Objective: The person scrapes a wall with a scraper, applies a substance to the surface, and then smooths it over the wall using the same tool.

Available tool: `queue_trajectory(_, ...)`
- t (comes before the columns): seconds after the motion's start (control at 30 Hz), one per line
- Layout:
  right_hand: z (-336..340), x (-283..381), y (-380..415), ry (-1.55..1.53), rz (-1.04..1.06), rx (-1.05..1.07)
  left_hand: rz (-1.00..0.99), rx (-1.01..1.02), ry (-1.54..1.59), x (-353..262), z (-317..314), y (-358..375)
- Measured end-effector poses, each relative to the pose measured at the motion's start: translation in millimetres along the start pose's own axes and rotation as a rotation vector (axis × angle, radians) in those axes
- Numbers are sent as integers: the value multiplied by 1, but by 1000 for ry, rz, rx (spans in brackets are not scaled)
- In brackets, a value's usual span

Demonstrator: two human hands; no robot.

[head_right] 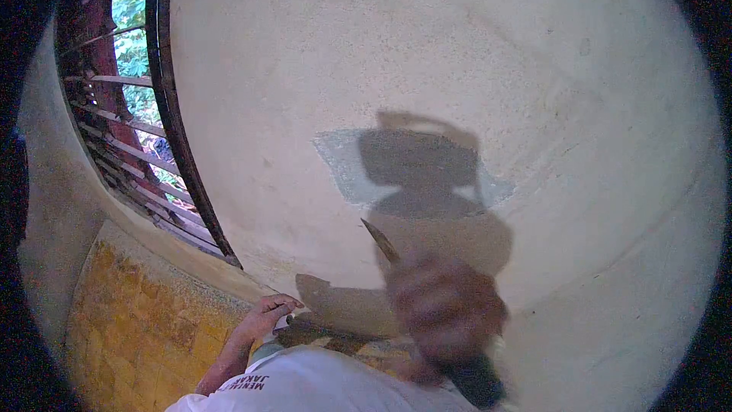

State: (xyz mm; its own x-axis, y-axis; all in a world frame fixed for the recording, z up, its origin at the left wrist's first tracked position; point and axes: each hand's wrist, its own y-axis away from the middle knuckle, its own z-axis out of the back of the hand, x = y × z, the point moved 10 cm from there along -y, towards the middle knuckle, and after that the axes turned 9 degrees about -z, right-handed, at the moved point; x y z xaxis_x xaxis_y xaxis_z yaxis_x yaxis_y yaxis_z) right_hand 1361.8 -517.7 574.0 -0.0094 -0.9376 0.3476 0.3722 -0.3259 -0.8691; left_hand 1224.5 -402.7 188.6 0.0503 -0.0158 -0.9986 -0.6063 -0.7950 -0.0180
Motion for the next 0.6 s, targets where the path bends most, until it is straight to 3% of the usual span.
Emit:
queue_trajectory(0.07, -7, -28, -2, 50, -103, 64, -145, 22, -43, -11, -2, -4)
queue_trajectory(0.13, -20, -64, -3, 146, -304, 200, -77, 25, -5, -14, -5, -2)
queue_trajectory(0.17, -19, -59, 0, 146, -304, 200, -8, 27, 28, -11, -6, 0)
queue_trajectory(0.23, 1, -22, 2, 259, -106, 13, 16, 32, 32, -10, -6, 1)
queue_trajectory(0.27, 0, -16, -1, 256, -102, 19, 42, 38, 41, -7, -7, 1)
queue_trajectory(0.33, 3, 21, 1, -119, 137, 7, 14, 40, 22, -3, -5, -1)
queue_trajectory(0.37, 11, -2, 15, 91, -231, -286, -15, 48, -2, -4, -4, -1)
queue_trajectory(0.43, -30, -90, -2, 1438, -753, 646, -27, 42, -19, -9, -5, -1)
queue_trajectory(0.47, -27, -92, 4, 1439, -755, 647, -45, 33, -34, -11, -6, -1)
queue_trajectory(0.57, -37, -103, 38, 1033, -663, 724, -69, 24, -4, -12, -5, 1)
queue_trajectory(0.6, -46, -52, 17, 509, -290, 413, -72, 8, 0, -15, -2, 2)
